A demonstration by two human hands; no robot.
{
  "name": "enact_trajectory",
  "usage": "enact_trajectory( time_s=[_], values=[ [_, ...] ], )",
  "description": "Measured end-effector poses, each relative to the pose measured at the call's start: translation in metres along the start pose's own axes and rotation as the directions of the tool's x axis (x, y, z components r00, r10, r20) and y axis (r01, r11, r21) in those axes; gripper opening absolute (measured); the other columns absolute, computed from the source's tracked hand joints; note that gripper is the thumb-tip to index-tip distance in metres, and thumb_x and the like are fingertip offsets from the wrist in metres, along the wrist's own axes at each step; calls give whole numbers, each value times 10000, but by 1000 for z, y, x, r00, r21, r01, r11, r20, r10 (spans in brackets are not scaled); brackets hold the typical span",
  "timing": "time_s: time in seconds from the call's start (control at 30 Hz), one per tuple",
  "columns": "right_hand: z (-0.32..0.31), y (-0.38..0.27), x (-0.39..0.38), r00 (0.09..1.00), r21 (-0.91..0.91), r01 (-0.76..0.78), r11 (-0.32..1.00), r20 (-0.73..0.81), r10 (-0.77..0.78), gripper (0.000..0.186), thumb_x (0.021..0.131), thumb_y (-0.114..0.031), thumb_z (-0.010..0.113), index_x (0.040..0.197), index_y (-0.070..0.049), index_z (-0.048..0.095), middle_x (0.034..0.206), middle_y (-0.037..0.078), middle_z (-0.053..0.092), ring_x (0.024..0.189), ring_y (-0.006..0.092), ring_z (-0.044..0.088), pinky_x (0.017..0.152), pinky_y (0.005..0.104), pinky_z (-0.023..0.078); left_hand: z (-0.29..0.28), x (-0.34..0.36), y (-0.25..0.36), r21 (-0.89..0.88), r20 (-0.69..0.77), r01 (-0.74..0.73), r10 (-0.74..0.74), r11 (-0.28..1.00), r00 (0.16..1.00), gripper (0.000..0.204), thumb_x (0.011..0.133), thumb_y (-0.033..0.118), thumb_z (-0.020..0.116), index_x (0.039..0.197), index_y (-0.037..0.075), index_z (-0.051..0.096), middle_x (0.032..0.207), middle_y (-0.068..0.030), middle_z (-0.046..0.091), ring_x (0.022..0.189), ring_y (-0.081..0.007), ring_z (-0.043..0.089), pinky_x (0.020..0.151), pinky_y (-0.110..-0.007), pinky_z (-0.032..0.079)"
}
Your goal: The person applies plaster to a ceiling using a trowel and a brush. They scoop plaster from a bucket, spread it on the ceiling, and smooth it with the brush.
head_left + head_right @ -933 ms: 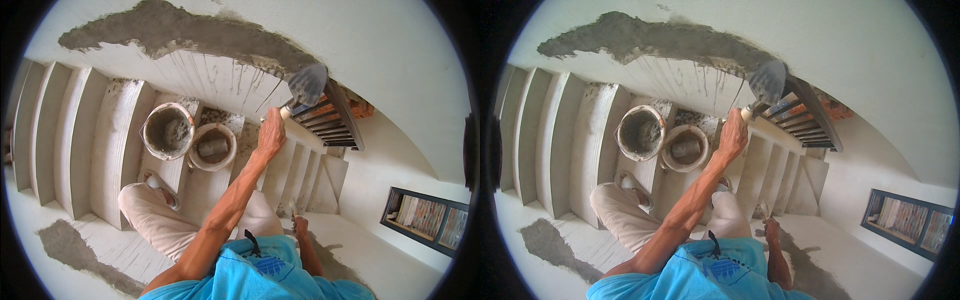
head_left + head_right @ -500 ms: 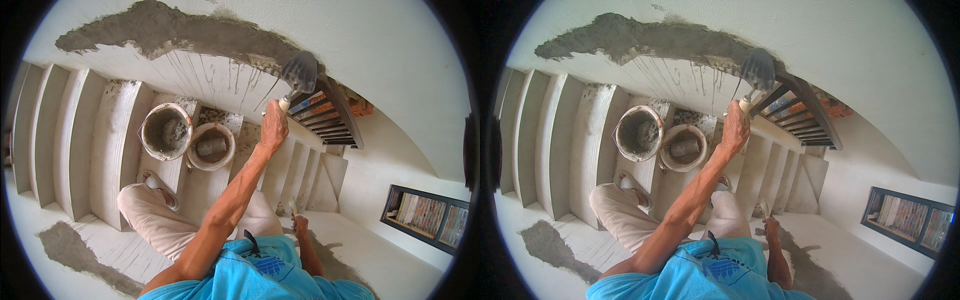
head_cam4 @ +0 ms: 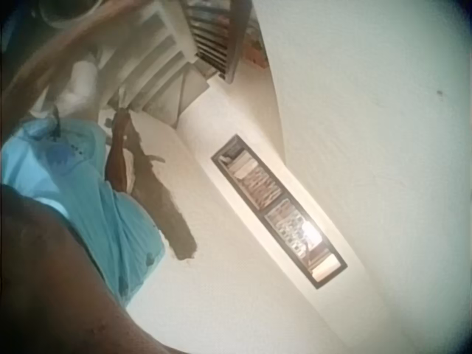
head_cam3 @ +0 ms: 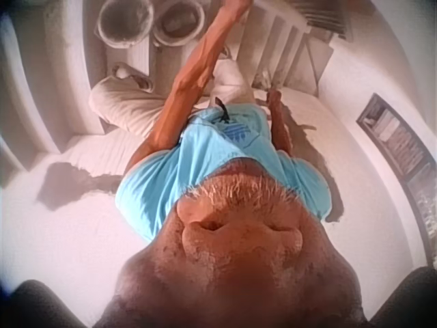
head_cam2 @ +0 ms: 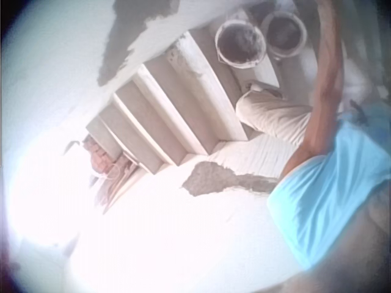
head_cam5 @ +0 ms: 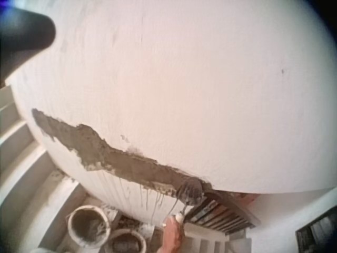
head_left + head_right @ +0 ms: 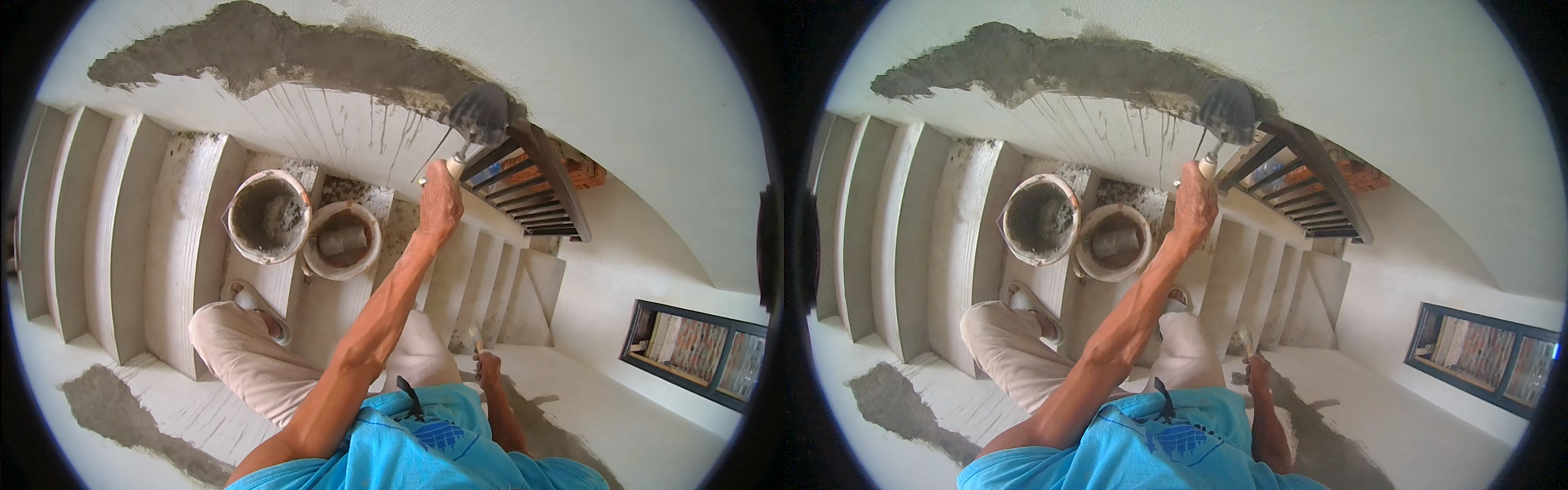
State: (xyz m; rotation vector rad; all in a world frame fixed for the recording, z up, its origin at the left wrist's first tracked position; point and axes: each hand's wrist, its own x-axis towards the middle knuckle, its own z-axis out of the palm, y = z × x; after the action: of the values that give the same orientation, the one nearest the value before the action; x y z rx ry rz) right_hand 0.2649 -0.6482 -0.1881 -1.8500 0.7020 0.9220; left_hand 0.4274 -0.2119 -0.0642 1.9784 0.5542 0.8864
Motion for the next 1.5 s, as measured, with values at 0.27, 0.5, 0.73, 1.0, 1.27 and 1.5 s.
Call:
enact_trajectory(
  time_s=[0.27, 0.5, 0.73, 1.0, 1.27, 1.5],
  values=[
    [2, 5, 9, 998, -61, 46, 997, -37, -48, 186, 868, -201, 587, 802, -39, 647, 545, -6, 448, 420, 114, 408, 373, 318, 328, -22, -42, -12, 95, 208, 93, -111, 991, 972, 289, 840, -85, 537, 1094, -17, 419, 999, -271, 480, 902, -509, 512, 740, -564, 432],
    [7, 7, 9, 998, -13, 52, 999, -29, -52, 194, 888, -197, 584, 799, -39, 655, 540, -5, 454, 414, 116, 415, 370, 314, 320, -41, -16, -1, -18, -102, 59, -61, 998, 993, 292, 923, 50, 625, 1114, -21, 415, 918, -263, 509, 803, -447, 533, 702, -521, 425],
    [4, 14, 8, 1000, -15, 0, 1000, -24, -1, 218, 907, -212, 581, 797, -36, 649, 540, -1, 457, 400, 114, 401, 352, 313, 324, -39, 13, -3, 22, -209, 63, -57, 998, 976, 273, 949, 93, 606, 1105, -18, 412, 917, -253, 506, 798, -422, 528, 721, -518, 427],
    [-4, 13, -11, 998, 2, -54, 999, -39, 54, 213, 886, -234, 615, 808, -39, 651, 544, 2, 454, 400, 109, 399, 346, 307, 318, -19, 13, -3, -33, -117, 68, -72, 997, 991, 261, 939, 49, 574, 1123, -26, 404, 932, -279, 514, 804, -491, 536, 704, -549, 429],
    [2, -7, 0, 999, -46, 12, 999, -34, -14, 213, 903, -239, 594, 834, -48, 659, 545, -3, 447, 408, 107, 401, 354, 298, 326, -24, -11, -5, -52, -91, 84, -89, 995, 992, 272, 921, -10, 559, 1151, -40, 417, 931, -281, 482, 826, -503, 517, 697, -575, 397],
    [2, 0, 3, 999, -1, -38, 999, -36, 38, 203, 898, -225, 599, 818, -46, 651, 549, 0, 451, 407, 110, 396, 351, 301, 325, -45, 35, -10, -96, -224, 161, -179, 982, 958, 252, 933, 8, 580, 1090, -11, 383, 912, -275, 490, 794, -483, 522, 690, -552, 400]
  ],
)
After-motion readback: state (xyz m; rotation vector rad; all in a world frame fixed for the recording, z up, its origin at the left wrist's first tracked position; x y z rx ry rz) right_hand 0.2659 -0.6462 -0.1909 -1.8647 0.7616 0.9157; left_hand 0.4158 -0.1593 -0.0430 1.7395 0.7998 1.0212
